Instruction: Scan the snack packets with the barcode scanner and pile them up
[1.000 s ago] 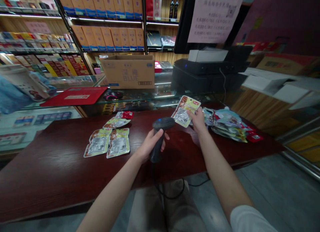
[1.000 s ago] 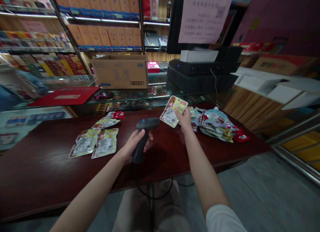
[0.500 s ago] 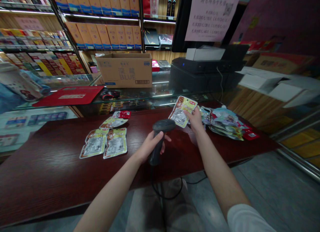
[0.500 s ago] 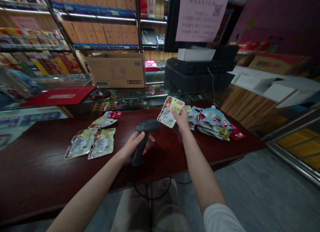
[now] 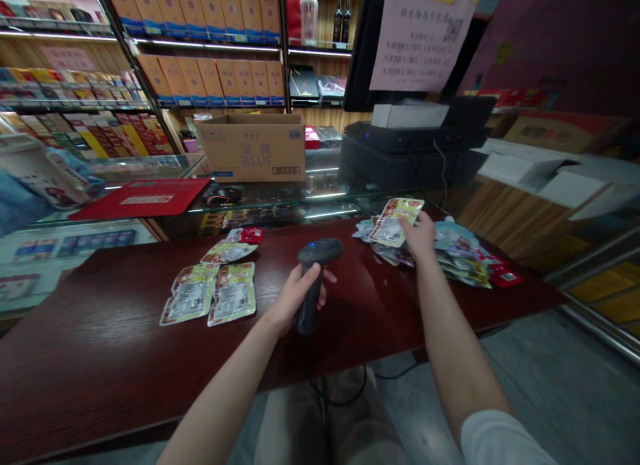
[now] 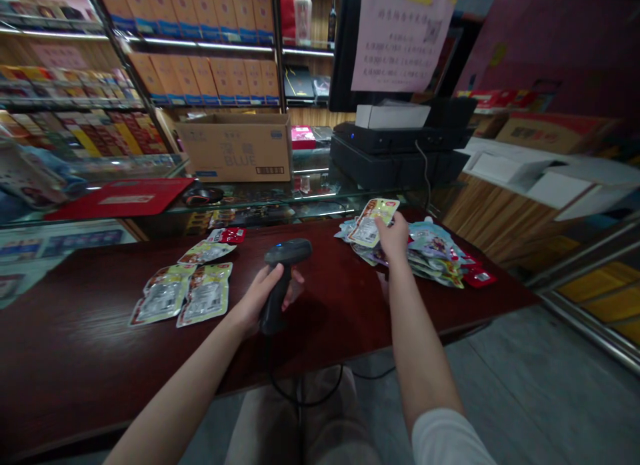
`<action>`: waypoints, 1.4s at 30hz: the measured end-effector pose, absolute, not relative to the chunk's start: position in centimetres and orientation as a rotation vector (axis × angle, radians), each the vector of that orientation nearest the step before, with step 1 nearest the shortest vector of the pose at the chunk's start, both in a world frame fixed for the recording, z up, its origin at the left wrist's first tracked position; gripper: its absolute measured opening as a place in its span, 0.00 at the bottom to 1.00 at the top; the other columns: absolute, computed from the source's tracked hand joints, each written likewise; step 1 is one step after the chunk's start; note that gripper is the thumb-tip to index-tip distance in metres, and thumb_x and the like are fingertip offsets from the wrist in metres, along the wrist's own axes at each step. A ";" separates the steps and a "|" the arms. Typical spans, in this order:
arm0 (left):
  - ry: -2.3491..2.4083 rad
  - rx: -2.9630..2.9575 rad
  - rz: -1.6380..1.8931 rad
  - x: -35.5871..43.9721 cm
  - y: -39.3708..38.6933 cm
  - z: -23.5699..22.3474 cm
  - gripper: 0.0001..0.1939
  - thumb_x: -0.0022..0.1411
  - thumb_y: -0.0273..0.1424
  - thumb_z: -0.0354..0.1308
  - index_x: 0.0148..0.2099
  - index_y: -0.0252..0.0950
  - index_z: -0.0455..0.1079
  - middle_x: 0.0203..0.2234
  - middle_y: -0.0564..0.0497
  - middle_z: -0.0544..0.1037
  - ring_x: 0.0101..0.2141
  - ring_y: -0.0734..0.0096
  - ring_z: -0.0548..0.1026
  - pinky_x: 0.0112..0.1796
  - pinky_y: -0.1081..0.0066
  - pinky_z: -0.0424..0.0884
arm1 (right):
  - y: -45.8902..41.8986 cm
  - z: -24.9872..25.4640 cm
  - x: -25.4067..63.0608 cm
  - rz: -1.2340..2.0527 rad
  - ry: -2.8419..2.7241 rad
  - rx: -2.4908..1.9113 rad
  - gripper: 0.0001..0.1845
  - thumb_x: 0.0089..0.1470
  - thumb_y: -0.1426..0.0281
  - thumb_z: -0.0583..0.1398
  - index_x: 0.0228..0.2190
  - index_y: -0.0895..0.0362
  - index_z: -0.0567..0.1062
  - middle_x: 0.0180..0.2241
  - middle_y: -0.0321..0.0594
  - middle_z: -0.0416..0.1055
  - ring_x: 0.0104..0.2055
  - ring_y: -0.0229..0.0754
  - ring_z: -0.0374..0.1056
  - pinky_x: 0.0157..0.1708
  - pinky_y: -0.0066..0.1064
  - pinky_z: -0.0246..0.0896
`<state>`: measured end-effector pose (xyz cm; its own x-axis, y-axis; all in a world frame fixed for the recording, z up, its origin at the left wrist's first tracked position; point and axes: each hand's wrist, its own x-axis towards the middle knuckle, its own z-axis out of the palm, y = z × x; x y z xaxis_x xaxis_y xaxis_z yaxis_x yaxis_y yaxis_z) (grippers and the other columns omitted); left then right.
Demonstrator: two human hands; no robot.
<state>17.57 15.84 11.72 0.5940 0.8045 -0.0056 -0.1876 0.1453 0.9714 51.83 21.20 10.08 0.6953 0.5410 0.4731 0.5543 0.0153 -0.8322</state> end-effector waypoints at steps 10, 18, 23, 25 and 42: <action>0.617 1.212 0.765 17.3 15.9 12.3 0.30 0.58 0.56 0.53 0.39 0.31 0.70 0.15 0.54 0.68 0.16 0.77 0.65 0.20 0.76 0.61 | 19.2 14.3 56.1 -0.215 -1.038 -2.305 0.35 0.47 0.64 0.64 0.55 0.62 0.63 0.44 0.59 0.74 0.46 0.60 0.72 0.45 0.47 0.64; 0.626 1.214 0.752 17.2 15.8 12.5 0.29 0.58 0.56 0.54 0.40 0.31 0.70 0.15 0.54 0.69 0.17 0.77 0.66 0.21 0.76 0.63 | 19.2 14.2 55.2 -0.229 -1.339 -2.710 0.24 0.57 0.64 0.56 0.52 0.64 0.72 0.49 0.63 0.70 0.53 0.61 0.67 0.49 0.45 0.61; 0.618 1.204 0.788 17.1 15.8 12.6 0.29 0.58 0.55 0.54 0.39 0.31 0.70 0.15 0.55 0.69 0.15 0.79 0.65 0.20 0.76 0.62 | 19.6 13.3 54.0 -0.314 -1.406 -2.726 0.23 0.58 0.63 0.53 0.49 0.61 0.77 0.53 0.63 0.66 0.55 0.64 0.62 0.50 0.54 0.56; 0.614 1.204 0.794 17.0 15.9 12.6 0.29 0.58 0.56 0.54 0.40 0.31 0.70 0.15 0.55 0.69 0.15 0.78 0.65 0.20 0.76 0.62 | 19.7 13.1 53.5 -0.311 -1.467 -2.699 0.23 0.58 0.65 0.52 0.49 0.61 0.77 0.54 0.61 0.65 0.55 0.64 0.60 0.51 0.55 0.54; 0.639 1.199 0.867 16.8 15.6 13.4 0.28 0.59 0.55 0.52 0.39 0.31 0.70 0.13 0.55 0.68 0.14 0.78 0.63 0.18 0.77 0.58 | 19.6 11.9 50.8 -0.366 -1.821 -2.571 0.25 0.60 0.60 0.52 0.54 0.59 0.67 0.55 0.57 0.64 0.55 0.61 0.59 0.52 0.53 0.51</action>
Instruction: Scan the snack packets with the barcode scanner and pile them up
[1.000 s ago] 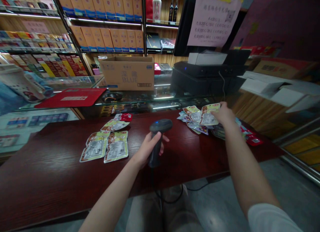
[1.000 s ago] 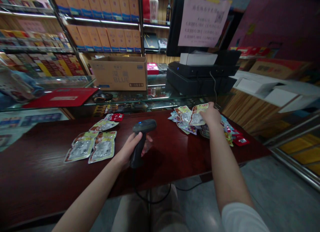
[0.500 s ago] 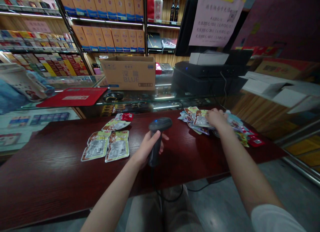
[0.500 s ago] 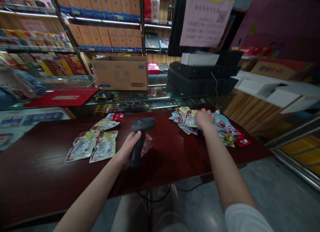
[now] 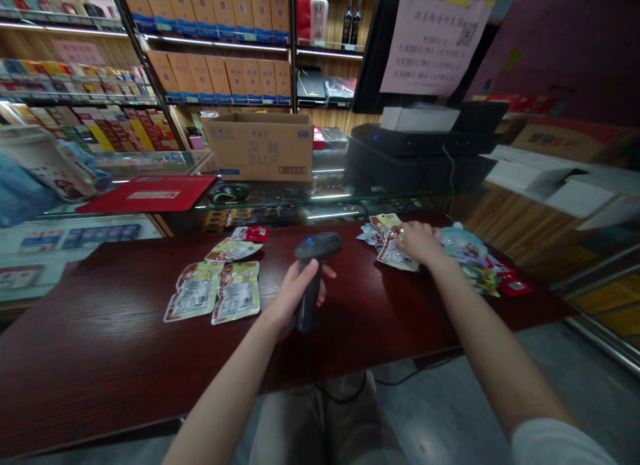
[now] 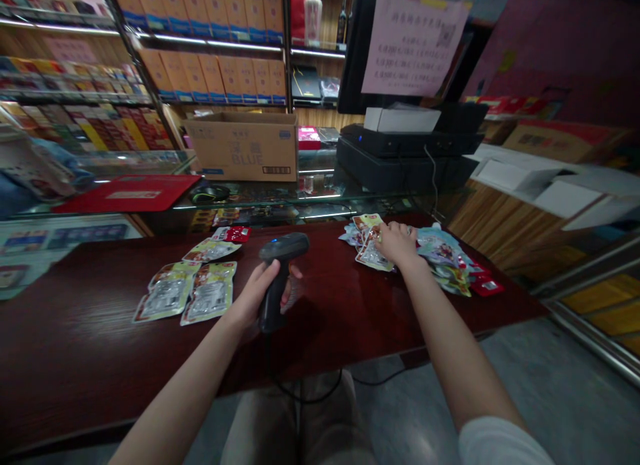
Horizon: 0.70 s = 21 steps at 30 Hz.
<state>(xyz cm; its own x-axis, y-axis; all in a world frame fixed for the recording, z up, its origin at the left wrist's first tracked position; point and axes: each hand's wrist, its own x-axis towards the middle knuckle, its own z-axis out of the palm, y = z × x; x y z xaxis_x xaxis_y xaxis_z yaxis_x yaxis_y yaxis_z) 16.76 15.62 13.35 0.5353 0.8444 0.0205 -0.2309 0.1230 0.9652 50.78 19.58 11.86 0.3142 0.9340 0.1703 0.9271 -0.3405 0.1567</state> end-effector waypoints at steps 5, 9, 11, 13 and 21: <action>0.641 1.185 0.885 16.7 15.7 13.4 0.28 0.60 0.55 0.52 0.39 0.31 0.69 0.14 0.55 0.68 0.15 0.79 0.63 0.18 0.77 0.58 | 19.4 11.6 50.3 0.436 1.901 2.505 0.22 0.57 0.66 0.53 0.52 0.57 0.70 0.57 0.54 0.63 0.56 0.59 0.57 0.52 0.53 0.50; 0.628 1.204 0.863 16.3 16.1 13.4 0.30 0.58 0.56 0.53 0.39 0.30 0.69 0.14 0.54 0.69 0.15 0.77 0.64 0.18 0.77 0.58 | 19.5 11.5 49.2 0.522 2.000 2.483 0.22 0.56 0.68 0.53 0.51 0.58 0.70 0.57 0.54 0.64 0.56 0.58 0.58 0.53 0.54 0.49; 0.629 1.199 0.862 16.1 16.3 13.5 0.30 0.58 0.56 0.53 0.40 0.30 0.69 0.14 0.54 0.69 0.15 0.77 0.65 0.18 0.77 0.57 | 19.7 11.3 48.5 0.549 2.084 2.458 0.21 0.57 0.67 0.52 0.51 0.58 0.70 0.56 0.54 0.66 0.55 0.58 0.58 0.54 0.55 0.47; 0.632 1.196 0.875 15.9 16.4 13.7 0.30 0.57 0.56 0.54 0.40 0.31 0.69 0.14 0.54 0.69 0.15 0.77 0.64 0.17 0.77 0.57 | 19.9 11.0 47.5 0.542 2.173 2.432 0.20 0.57 0.67 0.52 0.50 0.57 0.70 0.54 0.52 0.67 0.55 0.58 0.59 0.55 0.55 0.45; 0.663 1.197 1.013 13.1 17.1 14.5 0.30 0.56 0.57 0.54 0.38 0.31 0.70 0.13 0.54 0.69 0.14 0.78 0.64 0.17 0.77 0.57 | 21.0 10.3 41.4 0.371 2.535 2.410 0.13 0.58 0.69 0.52 0.43 0.53 0.73 0.46 0.45 0.75 0.52 0.52 0.64 0.58 0.51 0.40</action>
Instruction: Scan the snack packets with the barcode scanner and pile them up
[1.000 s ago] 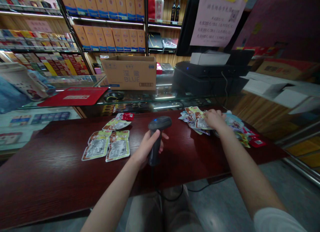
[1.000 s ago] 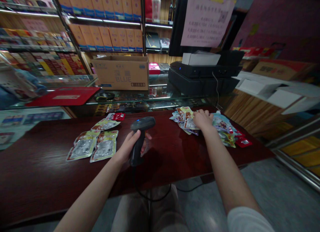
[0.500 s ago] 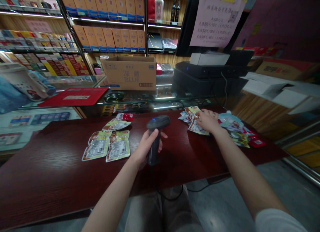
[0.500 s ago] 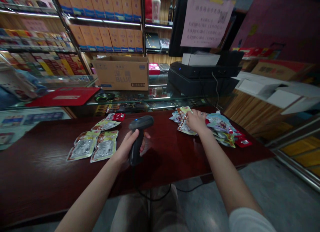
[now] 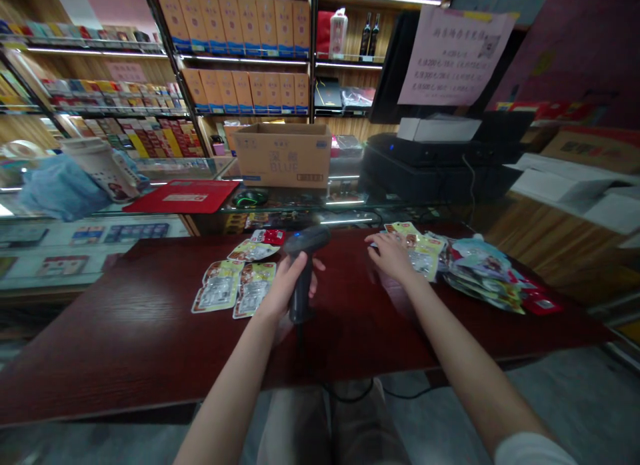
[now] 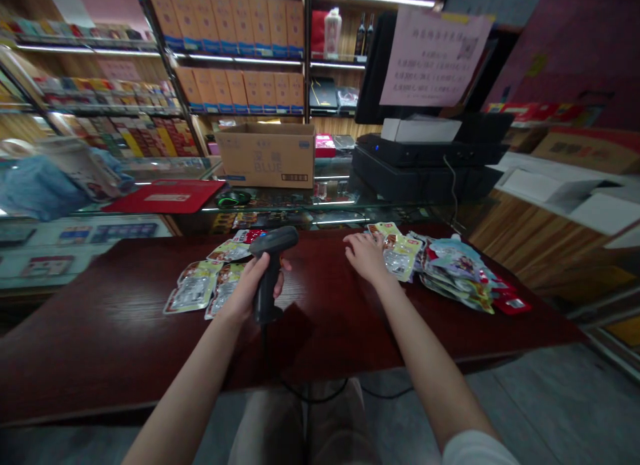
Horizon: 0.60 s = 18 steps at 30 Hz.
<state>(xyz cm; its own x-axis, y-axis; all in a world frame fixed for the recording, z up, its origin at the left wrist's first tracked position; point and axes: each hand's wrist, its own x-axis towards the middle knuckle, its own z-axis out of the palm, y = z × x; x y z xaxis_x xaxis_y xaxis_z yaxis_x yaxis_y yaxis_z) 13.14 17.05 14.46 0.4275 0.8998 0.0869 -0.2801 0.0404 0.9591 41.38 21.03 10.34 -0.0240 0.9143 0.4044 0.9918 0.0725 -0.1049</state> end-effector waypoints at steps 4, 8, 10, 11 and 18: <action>0.709 1.136 1.076 10.4 16.9 14.3 0.30 0.55 0.56 0.56 0.40 0.31 0.70 0.15 0.54 0.70 0.16 0.77 0.66 0.17 0.77 0.59 | 21.5 10.1 36.9 -0.101 -1.985 -1.743 0.11 0.58 0.69 0.53 0.39 0.53 0.74 0.40 0.42 0.77 0.45 0.49 0.69 0.53 0.46 0.48; 0.732 0.995 1.187 7.6 16.3 13.7 0.31 0.51 0.55 0.61 0.43 0.32 0.68 0.17 0.55 0.71 0.17 0.77 0.67 0.19 0.77 0.62 | 22.6 9.9 32.3 0.153 -1.936 -1.603 0.10 0.57 0.68 0.56 0.41 0.53 0.73 0.37 0.39 0.77 0.41 0.46 0.71 0.49 0.41 0.55; 0.752 0.925 1.212 6.4 15.9 13.3 0.32 0.49 0.56 0.62 0.43 0.33 0.67 0.17 0.56 0.71 0.17 0.77 0.67 0.19 0.76 0.62 | 23.5 9.5 30.1 0.328 -1.866 -1.554 0.10 0.56 0.68 0.57 0.42 0.53 0.72 0.35 0.38 0.77 0.37 0.43 0.71 0.45 0.38 0.58; 0.768 0.898 1.215 5.8 15.7 13.0 0.32 0.48 0.56 0.63 0.42 0.33 0.66 0.17 0.56 0.70 0.17 0.77 0.67 0.19 0.76 0.63 | 24.0 9.3 28.9 0.416 -1.817 -1.542 0.11 0.56 0.68 0.58 0.42 0.53 0.72 0.35 0.37 0.77 0.36 0.42 0.71 0.44 0.36 0.60; 0.915 0.799 1.299 3.0 15.3 11.3 0.32 0.44 0.58 0.64 0.36 0.36 0.64 0.16 0.56 0.71 0.18 0.73 0.71 0.21 0.74 0.65 | 28.2 7.4 22.1 0.692 -1.626 -1.607 0.11 0.54 0.64 0.61 0.40 0.54 0.73 0.36 0.39 0.77 0.38 0.41 0.73 0.39 0.30 0.64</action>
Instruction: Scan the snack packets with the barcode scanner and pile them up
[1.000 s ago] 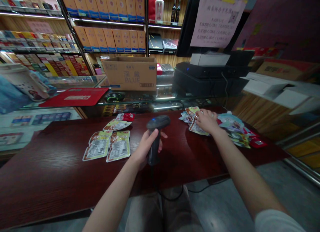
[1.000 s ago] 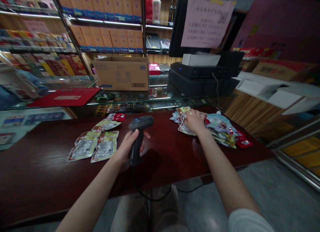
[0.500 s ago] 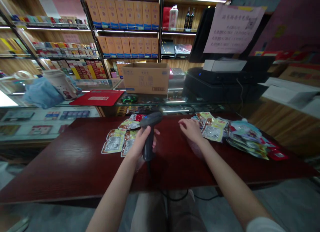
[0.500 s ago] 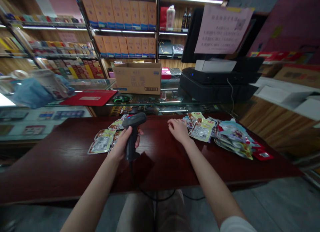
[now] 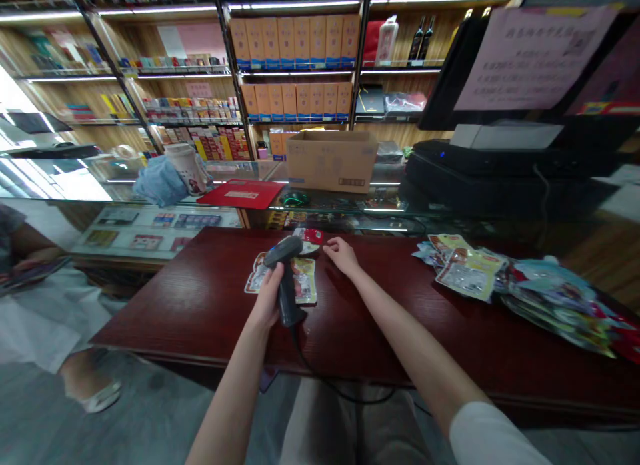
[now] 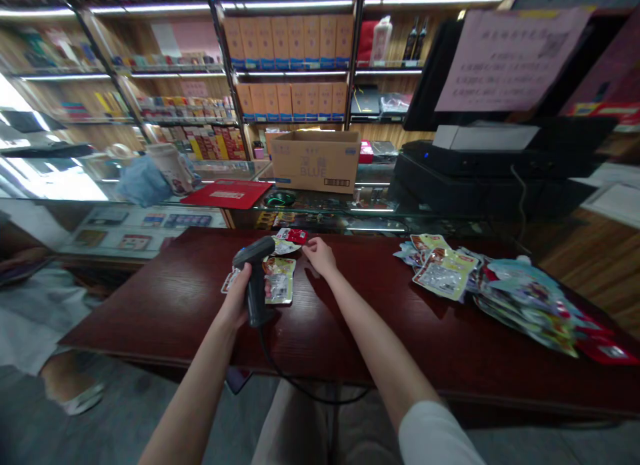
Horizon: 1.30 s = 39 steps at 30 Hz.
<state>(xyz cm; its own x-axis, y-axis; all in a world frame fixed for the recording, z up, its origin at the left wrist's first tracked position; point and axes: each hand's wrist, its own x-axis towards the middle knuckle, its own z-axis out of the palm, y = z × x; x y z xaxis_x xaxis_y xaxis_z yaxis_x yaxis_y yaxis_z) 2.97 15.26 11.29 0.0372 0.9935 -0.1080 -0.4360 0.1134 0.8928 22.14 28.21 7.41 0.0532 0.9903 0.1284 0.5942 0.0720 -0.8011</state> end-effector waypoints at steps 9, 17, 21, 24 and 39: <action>0.921 0.783 1.319 1.9 15.2 9.6 0.31 0.48 0.59 0.61 0.38 0.35 0.66 0.17 0.53 0.71 0.23 0.67 0.75 0.22 0.73 0.67 | 30.8 7.3 19.6 0.894 -1.560 -1.761 0.18 0.45 0.57 0.68 0.36 0.54 0.77 0.33 0.40 0.79 0.34 0.43 0.75 0.31 0.27 0.64; 0.922 0.815 1.288 1.9 15.0 9.4 0.30 0.49 0.58 0.59 0.36 0.35 0.66 0.16 0.54 0.70 0.20 0.70 0.72 0.21 0.73 0.65 | 30.6 7.3 19.5 1.186 -1.406 -1.634 0.16 0.40 0.69 0.71 0.34 0.59 0.78 0.23 0.38 0.76 0.23 0.40 0.73 0.19 0.25 0.63; 0.937 0.831 1.286 2.0 15.1 9.3 0.29 0.50 0.59 0.59 0.35 0.36 0.67 0.15 0.54 0.70 0.18 0.73 0.69 0.21 0.73 0.64 | 29.9 7.9 19.6 1.419 -1.297 -1.483 0.11 0.40 0.76 0.70 0.28 0.62 0.75 0.22 0.41 0.76 0.22 0.38 0.73 0.18 0.23 0.66; 0.929 0.843 1.290 2.1 15.1 9.3 0.29 0.51 0.58 0.59 0.34 0.35 0.66 0.15 0.54 0.71 0.17 0.75 0.68 0.22 0.74 0.65 | 29.1 8.4 19.9 1.561 -1.216 -1.362 0.09 0.40 0.80 0.68 0.26 0.62 0.74 0.23 0.43 0.76 0.25 0.39 0.74 0.24 0.25 0.73; 0.891 0.911 1.250 2.5 14.8 9.8 0.27 0.52 0.57 0.59 0.35 0.35 0.67 0.15 0.53 0.72 0.17 0.74 0.69 0.22 0.74 0.64 | 23.5 10.2 28.2 1.691 -1.053 -1.042 0.19 0.37 0.84 0.62 0.32 0.55 0.66 0.34 0.38 0.76 0.38 0.43 0.76 0.44 0.40 0.73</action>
<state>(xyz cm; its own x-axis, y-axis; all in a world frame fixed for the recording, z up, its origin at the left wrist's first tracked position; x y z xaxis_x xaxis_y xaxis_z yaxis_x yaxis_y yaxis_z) 2.53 14.77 9.77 0.1033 0.9931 -0.0546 -0.3754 0.0898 0.9225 28.19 23.55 10.19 -0.2773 0.9392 -0.2025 -0.2331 -0.2702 -0.9341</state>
